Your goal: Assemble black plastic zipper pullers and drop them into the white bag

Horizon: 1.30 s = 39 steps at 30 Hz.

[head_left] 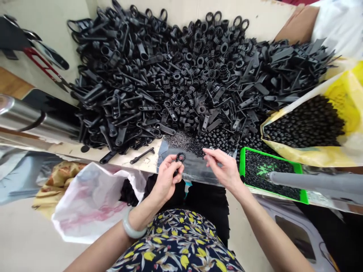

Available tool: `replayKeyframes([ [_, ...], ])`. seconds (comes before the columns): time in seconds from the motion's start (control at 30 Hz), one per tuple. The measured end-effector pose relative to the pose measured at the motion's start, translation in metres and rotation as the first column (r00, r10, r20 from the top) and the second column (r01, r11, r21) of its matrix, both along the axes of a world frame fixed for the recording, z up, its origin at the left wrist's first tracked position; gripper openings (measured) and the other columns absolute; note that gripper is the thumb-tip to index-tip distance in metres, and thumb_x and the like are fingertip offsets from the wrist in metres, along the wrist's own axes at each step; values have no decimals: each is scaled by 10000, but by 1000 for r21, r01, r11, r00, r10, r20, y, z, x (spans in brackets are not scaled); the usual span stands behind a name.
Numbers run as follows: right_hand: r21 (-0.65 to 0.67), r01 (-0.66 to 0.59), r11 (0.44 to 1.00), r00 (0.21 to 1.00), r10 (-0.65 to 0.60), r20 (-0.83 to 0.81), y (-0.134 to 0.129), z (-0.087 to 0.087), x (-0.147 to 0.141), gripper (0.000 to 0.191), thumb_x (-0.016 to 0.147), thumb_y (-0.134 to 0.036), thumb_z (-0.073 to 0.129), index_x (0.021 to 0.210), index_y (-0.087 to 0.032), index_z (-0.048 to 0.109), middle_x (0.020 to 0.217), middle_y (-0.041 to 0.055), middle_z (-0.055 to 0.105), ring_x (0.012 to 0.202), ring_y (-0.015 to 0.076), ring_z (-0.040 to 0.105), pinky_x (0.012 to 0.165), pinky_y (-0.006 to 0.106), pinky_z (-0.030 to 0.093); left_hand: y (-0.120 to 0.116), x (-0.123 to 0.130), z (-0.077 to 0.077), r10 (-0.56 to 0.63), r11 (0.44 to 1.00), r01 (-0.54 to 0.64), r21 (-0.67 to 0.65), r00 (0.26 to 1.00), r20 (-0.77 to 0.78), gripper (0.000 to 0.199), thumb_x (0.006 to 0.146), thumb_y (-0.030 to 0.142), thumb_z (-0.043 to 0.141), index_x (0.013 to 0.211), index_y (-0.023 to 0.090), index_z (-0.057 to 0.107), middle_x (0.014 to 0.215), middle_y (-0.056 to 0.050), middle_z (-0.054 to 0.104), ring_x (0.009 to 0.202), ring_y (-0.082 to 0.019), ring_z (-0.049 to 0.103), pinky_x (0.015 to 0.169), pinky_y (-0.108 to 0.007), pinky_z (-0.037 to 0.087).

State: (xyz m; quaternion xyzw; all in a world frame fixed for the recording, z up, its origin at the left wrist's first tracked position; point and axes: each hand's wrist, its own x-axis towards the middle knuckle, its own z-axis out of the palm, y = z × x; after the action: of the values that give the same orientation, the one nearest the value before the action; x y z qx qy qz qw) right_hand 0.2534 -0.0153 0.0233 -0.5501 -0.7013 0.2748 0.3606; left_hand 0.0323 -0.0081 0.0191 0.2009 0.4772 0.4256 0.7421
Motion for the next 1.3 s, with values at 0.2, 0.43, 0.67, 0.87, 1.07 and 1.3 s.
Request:
replayKeyframes([
  [0.2,237,311,920,926,-350,143,54,9,18,354,1039,-355,550,1351,-220,647,1100,74,687,726,161,657,721,324,572,8,2,-7,71,997,-71,12,997,-31,363,740,319,764,977,202,515,620,96,535,367,16,243,421,-146,161],
  [0.43,294,377,879,794,-469,386,108,4,26,215,969,-366,655,1085,-187,679,1197,105,643,694,157,658,777,357,554,-1,10,-3,4,993,-2,118,1000,-14,349,863,326,734,1094,212,498,732,66,596,520,-41,456,543,-167,335],
  [0.67,120,552,825,834,-543,-99,51,11,10,299,888,-394,771,1099,-218,653,844,-3,683,689,165,705,682,311,576,1,1,4,1,991,-23,129,986,168,298,871,214,561,1159,211,485,1002,-45,743,1039,-225,684,1045,-400,421],
  [0.87,-449,361,818,620,-570,-540,-46,2,-40,346,861,-464,820,1055,-190,737,849,51,791,675,187,770,692,344,676,-3,11,4,4,991,-27,134,987,164,397,811,153,595,1188,222,492,1079,-38,739,1125,-223,658,1126,-416,372],
  [1.07,-580,234,781,574,-592,-566,-66,-5,-70,398,824,-525,848,974,-181,715,766,47,786,607,169,754,617,284,665,-15,22,6,-77,988,59,146,989,124,446,840,164,649,1263,237,527,1163,-41,714,1203,-207,617,1118,-376,396],
  [1.3,-595,227,771,573,-600,-559,-66,-7,-80,412,843,-545,828,987,-178,708,763,37,776,614,151,747,626,258,650,-23,22,0,-115,968,111,224,993,5,375,976,323,676,1318,238,547,1194,-65,693,1190,-203,613,1018,-333,476],
])
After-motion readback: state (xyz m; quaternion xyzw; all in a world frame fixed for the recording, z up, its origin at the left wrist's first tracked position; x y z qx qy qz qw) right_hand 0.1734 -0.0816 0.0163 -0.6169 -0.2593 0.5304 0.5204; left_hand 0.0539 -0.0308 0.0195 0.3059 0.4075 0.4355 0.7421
